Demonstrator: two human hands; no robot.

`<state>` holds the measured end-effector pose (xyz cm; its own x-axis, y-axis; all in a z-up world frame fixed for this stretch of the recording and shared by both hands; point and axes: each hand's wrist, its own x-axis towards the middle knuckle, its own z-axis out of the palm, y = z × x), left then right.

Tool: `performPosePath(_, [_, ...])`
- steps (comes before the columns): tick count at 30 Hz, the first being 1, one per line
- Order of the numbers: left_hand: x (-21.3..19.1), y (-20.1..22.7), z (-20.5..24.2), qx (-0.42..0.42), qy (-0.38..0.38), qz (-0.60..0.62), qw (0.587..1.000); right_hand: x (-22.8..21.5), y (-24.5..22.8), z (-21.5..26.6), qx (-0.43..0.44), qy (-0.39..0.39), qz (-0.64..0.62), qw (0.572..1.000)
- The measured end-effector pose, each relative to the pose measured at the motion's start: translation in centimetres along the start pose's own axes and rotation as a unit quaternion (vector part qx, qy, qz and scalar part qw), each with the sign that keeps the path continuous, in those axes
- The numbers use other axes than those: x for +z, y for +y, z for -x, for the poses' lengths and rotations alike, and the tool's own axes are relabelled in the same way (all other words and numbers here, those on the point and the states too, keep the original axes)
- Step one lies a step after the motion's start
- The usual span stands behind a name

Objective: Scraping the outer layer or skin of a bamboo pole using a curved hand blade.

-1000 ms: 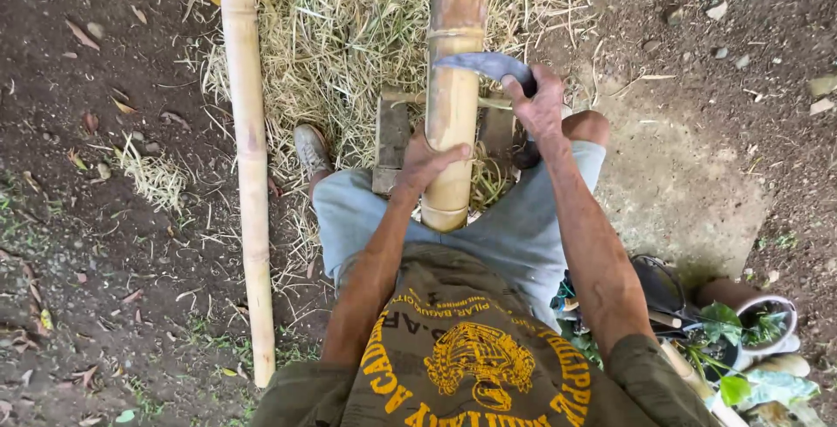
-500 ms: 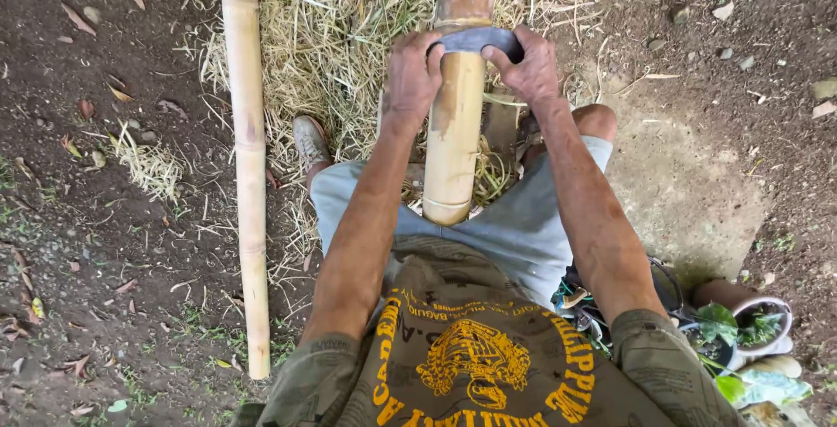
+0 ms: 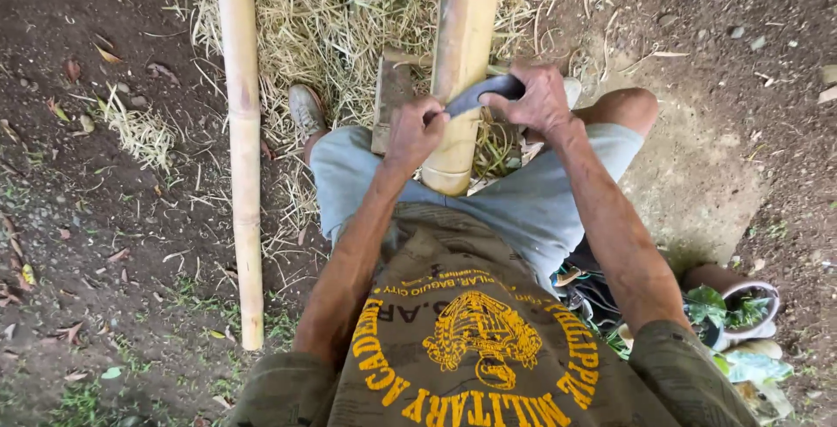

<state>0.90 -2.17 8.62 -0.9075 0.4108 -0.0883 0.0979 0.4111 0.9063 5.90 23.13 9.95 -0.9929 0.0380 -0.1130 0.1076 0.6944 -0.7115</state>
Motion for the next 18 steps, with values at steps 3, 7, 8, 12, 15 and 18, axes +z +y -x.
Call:
performPosePath(3, [-0.9, 0.1, -0.2, -0.025, -0.067, 0.002, 0.997, 0.3, -1.7, -0.3, -0.055, 0.070, 0.024, 0.996])
performPosePath(7, [-0.7, -1.8, -2.5, 0.041, 0.009, 0.002, 0.999, 0.8, -2.6, -0.4, 0.042, 0.063, 0.053, 0.996])
performPosePath(8, [-0.9, -1.9, -2.8, 0.054, 0.005, 0.006, 0.998, 0.9, -2.8, -0.3, 0.046, 0.081, 0.070, 0.993])
performPosePath(12, [-1.2, -2.1, -1.6, 0.119, 0.032, -0.010, 0.992, 2.1, -3.1, 1.4, 0.009, 0.126, 0.084, 0.988])
performPosePath(15, [-0.8, -3.2, 2.8, 0.075, 0.017, 0.042, 0.996, 2.7, -4.2, 3.6, 0.013, 0.094, 0.071, 0.993])
performPosePath(18, [-1.8, -1.9, 7.8, 0.055, -0.001, 0.053, 0.997, 3.2, -4.8, 6.0, -0.025, 0.079, 0.075, 0.994])
